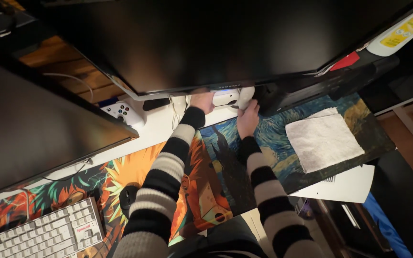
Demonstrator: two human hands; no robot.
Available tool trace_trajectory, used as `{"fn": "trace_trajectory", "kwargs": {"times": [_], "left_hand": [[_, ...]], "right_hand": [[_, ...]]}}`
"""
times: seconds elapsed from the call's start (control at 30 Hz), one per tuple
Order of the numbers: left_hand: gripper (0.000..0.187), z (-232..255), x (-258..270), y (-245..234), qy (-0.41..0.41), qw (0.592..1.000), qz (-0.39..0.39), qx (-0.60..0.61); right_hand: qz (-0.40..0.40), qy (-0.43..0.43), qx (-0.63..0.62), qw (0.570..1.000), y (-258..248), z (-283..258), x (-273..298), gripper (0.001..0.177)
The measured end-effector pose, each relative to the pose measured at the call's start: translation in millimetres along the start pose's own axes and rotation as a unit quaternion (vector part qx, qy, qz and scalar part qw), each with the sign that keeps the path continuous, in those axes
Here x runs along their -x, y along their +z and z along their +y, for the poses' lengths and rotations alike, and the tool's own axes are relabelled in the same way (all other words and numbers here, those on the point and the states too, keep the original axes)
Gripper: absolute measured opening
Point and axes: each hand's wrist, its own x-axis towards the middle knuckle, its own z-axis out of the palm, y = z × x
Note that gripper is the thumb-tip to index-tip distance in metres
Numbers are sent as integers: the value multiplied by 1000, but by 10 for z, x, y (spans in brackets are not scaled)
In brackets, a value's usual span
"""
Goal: Organizing and arranging items on a desk, including moving monitors, a mousepad, and electronic components.
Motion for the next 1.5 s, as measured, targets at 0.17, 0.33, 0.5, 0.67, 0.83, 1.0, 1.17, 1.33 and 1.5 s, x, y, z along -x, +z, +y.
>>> {"fn": "trace_trajectory", "kwargs": {"times": [0.17, 0.33, 0.5, 0.67, 0.83, 1.0, 1.17, 1.33, 1.5], "left_hand": [[29, 17, 86, -107, -20, 1000, 19, 2], [28, -25, 196, -157, -13, 998, 60, -30], [19, -228, 40, 107, -5, 999, 41, -17], [23, -135, 145, -12, -7, 1000, 24, 17], [19, -19, 162, -151, -24, 999, 21, -3], [19, -205, -74, 268, -19, 999, 28, 3], [19, 172, 261, -68, -17, 998, 45, -36], [29, 515, 533, -292, -21, 995, 84, -55], [60, 589, 783, -599, 39, 973, 226, 34]], "right_hand": [[-17, -10, 26, 999, 179, 87, -224, 57], [-42, -20, 77, 996, 249, 116, -360, 60], [-54, -29, 68, 996, 209, 143, -359, 55], [-65, -25, 44, 997, 122, 212, -317, 54], [-109, -44, 52, 992, -112, -21, -277, 72], [-52, -118, -45, 991, 94, -22, -279, 75], [-104, -92, -124, 983, 469, 516, -354, 45], [-202, 142, -334, 909, 347, 531, -432, 21], [-118, -234, -134, 956, -512, -529, -444, 54]]}}
